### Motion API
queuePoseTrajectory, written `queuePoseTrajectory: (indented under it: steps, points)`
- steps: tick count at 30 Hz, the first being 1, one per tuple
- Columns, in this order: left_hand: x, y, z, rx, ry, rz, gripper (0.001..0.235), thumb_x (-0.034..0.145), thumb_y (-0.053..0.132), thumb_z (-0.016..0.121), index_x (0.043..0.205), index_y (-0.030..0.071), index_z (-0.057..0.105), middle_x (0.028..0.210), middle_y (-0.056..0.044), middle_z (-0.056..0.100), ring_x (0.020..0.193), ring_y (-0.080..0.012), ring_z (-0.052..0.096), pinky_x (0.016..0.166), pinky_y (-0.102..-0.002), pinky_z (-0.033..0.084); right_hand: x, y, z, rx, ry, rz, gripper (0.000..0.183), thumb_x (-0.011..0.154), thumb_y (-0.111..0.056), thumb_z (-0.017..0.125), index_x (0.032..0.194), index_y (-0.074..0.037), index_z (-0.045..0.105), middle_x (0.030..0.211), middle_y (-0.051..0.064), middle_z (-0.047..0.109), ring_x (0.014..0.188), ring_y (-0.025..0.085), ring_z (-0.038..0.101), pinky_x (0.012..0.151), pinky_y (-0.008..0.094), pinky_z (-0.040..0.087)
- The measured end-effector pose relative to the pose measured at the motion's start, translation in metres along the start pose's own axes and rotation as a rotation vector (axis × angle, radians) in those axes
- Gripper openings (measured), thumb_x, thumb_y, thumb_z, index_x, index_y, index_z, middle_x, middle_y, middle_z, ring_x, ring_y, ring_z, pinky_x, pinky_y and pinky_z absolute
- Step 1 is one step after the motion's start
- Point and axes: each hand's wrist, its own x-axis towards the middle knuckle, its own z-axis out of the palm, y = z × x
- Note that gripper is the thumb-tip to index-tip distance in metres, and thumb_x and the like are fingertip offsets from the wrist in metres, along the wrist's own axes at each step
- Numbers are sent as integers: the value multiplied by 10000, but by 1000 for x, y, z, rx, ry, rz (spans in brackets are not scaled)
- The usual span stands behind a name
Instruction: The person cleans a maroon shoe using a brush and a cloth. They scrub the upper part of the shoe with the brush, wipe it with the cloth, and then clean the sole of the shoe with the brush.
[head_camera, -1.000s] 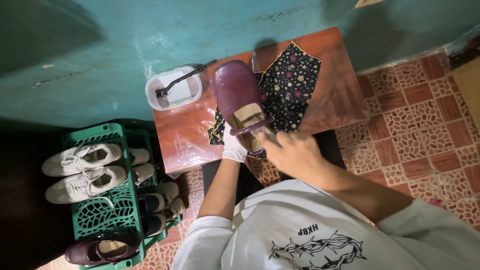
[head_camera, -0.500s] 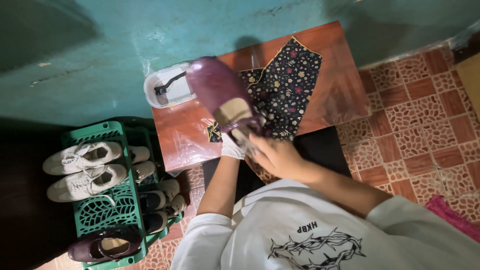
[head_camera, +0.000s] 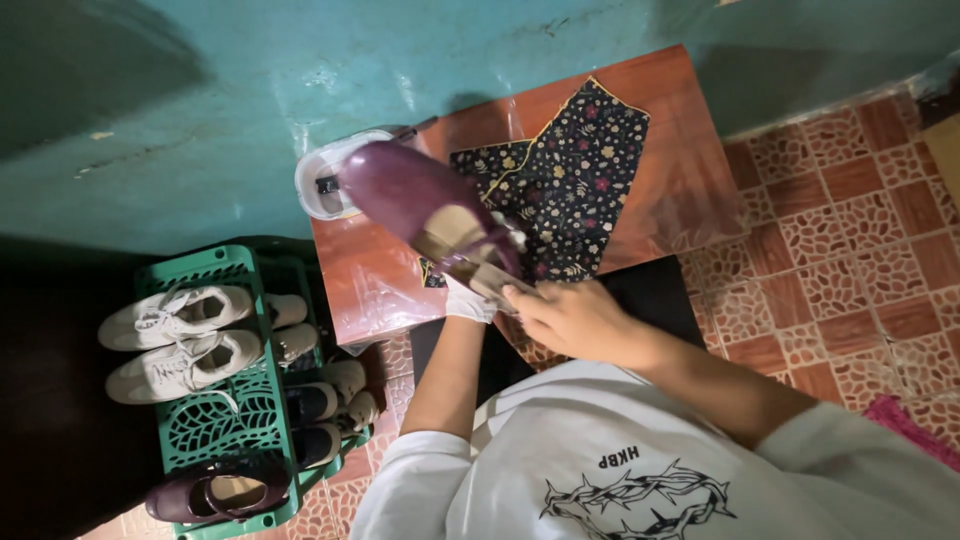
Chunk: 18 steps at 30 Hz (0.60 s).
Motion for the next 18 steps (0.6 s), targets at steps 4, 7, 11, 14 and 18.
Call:
queuePoseTrajectory:
  steps: [4, 7, 11, 14, 18]
  points:
    - [5, -10, 5, -39, -16, 12, 339, 957, 399, 637, 1173, 166, 754, 1072, -97, 761, 1009, -230, 707, 1023, -336, 482, 20, 8, -24, 60, -85, 48, 264, 933, -293, 578, 1166, -309, 702, 685, 77, 709, 493, 283, 699, 438, 400, 544]
    - [19, 19, 31, -71, -30, 27, 342, 956, 402, 641, 1174, 163, 753, 1070, -99, 760, 1002, -228, 707, 1020, -334, 483, 24, 11, -7, 11, 72, 32, 355, 957, -332, 541, 1293, -321, 652, 702, 53, 659, 537, 289, 686, 469, 409, 548]
    - [64, 59, 93, -105, -43, 44, 347, 955, 407, 648, 1176, 160, 753, 1068, -101, 759, 993, -224, 708, 1016, -332, 483, 11, 2, -3, -44, 17, 37, 299, 920, -315, 581, 1206, -288, 666, 661, 58, 644, 494, 287, 674, 431, 412, 532]
    - [84, 48, 98, -132, -49, 45, 351, 955, 410, 652, 1177, 157, 752, 1066, -103, 759, 986, -222, 708, 1013, -330, 483, 2, 3, -21, -66, -43, 46, 218, 916, -354, 573, 1099, -300, 679, 659, 51, 650, 495, 290, 677, 432, 417, 534]
    - [106, 37, 101, -176, -67, 69, 356, 954, 414, 659, 1178, 154, 752, 1063, -106, 758, 976, -219, 709, 1009, -327, 483, 9, 7, -41, -108, -89, 66, 200, 911, -379, 541, 1063, -364, 671, 643, 48, 656, 459, 310, 667, 434, 439, 542]
